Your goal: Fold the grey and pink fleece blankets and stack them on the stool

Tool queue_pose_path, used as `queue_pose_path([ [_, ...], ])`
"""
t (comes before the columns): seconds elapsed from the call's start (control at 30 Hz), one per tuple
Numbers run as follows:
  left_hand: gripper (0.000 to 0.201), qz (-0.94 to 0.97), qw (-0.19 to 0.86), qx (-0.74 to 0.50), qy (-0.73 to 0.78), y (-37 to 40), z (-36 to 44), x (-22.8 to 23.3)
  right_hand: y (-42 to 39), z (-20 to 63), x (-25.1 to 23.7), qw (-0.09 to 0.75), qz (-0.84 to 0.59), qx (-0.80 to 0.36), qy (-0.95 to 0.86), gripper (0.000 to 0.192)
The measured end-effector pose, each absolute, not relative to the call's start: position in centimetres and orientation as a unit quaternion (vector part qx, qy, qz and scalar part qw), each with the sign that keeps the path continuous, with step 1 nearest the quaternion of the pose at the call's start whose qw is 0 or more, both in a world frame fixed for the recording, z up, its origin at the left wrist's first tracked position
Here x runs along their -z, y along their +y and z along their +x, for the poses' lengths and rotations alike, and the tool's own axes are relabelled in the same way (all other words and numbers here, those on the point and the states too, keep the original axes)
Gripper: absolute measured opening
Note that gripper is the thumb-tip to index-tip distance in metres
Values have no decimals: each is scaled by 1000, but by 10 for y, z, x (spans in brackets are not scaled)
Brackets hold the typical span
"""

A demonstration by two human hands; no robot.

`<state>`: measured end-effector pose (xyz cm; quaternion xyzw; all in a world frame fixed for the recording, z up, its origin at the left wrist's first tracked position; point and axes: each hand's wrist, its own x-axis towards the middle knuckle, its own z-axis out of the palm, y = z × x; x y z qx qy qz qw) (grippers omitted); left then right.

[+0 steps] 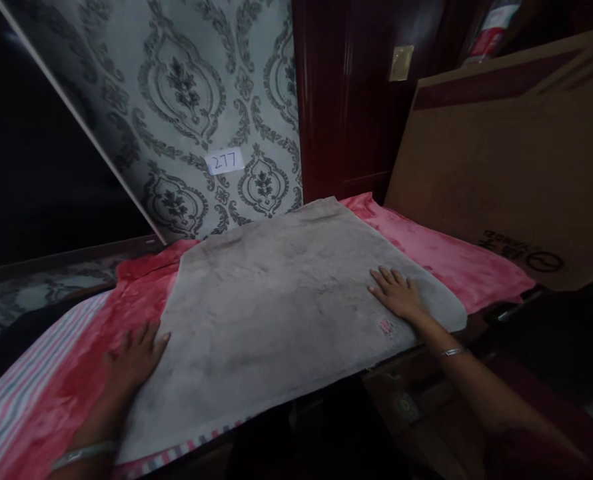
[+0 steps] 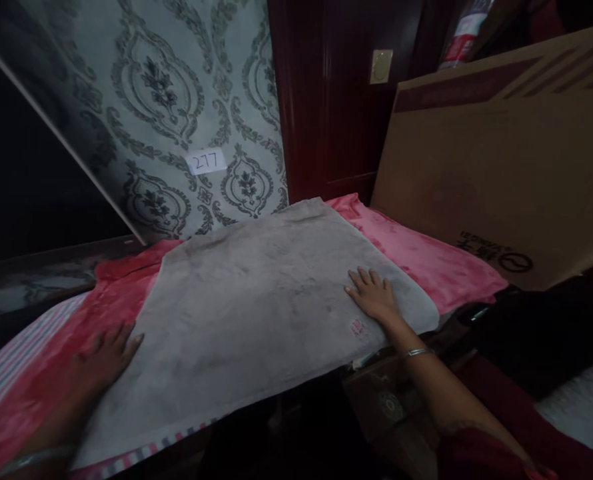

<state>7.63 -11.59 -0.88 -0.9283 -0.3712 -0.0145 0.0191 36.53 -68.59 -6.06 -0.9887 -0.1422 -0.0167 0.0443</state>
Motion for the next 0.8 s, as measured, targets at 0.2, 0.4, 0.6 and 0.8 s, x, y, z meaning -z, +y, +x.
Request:
queue_pose_path([
  [0.2, 64, -957, 37, 56, -283, -165, 151, -11, -659, 396, 44, 88, -980, 56, -168, 65],
  [0.4, 59, -998, -12, 32, -50, -276, 286, -9, -547, 416, 31, 77, -949, 53, -302, 60],
  [0.6, 61, -999, -31, -3, -6, -263, 339, 17, -511, 448, 46, 78, -901, 5, -427, 60],
  [0.8, 57, -992, 3, 26, -126, -133, 316, 16, -580, 551, 81, 78, -931, 17, -355, 73],
])
